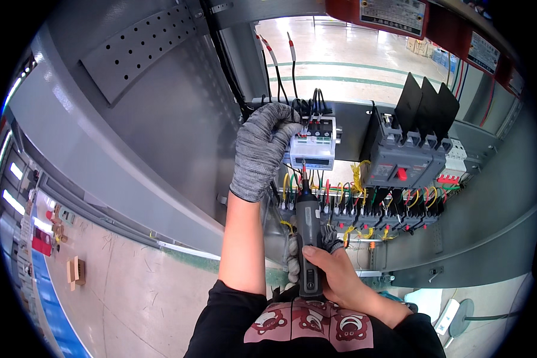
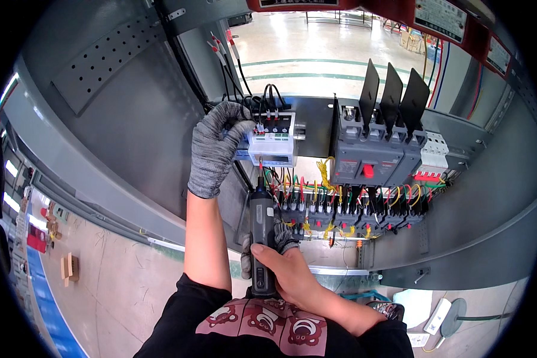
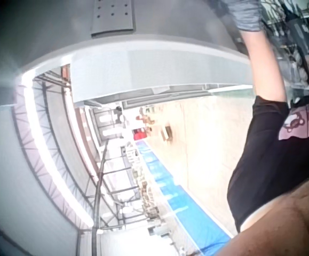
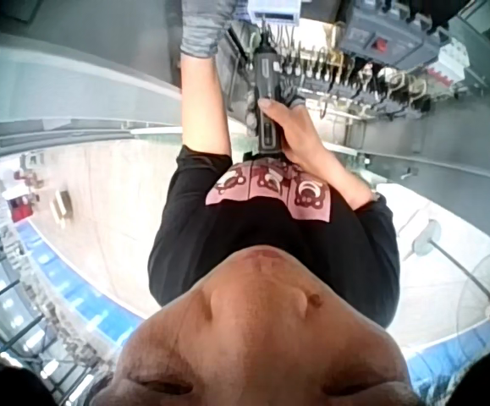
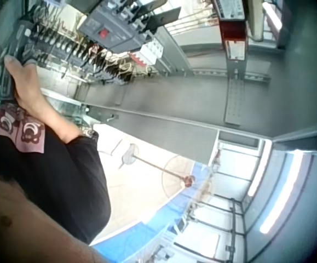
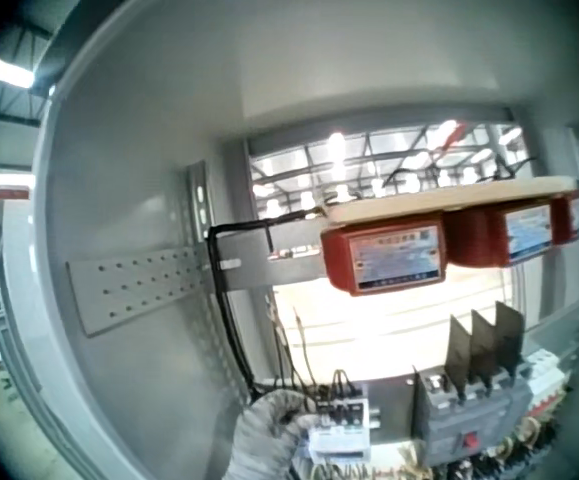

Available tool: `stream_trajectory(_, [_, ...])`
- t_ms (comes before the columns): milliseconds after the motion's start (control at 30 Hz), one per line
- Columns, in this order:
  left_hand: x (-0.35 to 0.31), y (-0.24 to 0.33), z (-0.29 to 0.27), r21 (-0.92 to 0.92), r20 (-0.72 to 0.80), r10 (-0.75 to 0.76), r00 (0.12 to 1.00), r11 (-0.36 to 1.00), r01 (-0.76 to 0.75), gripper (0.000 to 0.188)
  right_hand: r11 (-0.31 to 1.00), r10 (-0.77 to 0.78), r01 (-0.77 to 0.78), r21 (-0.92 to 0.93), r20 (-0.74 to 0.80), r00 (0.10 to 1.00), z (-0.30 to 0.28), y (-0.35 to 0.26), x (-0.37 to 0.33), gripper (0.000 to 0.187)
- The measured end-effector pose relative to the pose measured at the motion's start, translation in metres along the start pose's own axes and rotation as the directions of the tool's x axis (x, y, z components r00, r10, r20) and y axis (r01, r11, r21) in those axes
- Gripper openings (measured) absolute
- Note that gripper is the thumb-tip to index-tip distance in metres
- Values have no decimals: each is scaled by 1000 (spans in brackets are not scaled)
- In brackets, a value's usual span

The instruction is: The person uses a handheld electric screwdriver to tighten screws on a terminal block inside an open electrical panel. They then switch to a manual screwdriver to adjust additional terminals and wires within the same panel.

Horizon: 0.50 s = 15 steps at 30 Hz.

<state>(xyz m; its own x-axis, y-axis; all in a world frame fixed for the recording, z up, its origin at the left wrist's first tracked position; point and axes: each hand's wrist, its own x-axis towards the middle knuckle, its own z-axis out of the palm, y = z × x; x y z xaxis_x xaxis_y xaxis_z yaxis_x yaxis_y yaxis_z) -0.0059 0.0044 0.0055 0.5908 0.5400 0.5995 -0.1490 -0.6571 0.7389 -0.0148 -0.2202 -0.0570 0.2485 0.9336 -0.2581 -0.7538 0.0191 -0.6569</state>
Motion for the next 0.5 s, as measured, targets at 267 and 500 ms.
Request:
stream_trajectory(267, [-1, -7, -2, 227, -19, 157, 987, 962, -149, 16, 998, 57, -57, -1, 26, 998, -1, -1, 5, 26])
stream_trajectory(500, [6, 8, -3, -4, 56, -83, 995, 996, 84, 11, 999, 37, -37, 8, -12, 999, -2, -3, 8, 25])
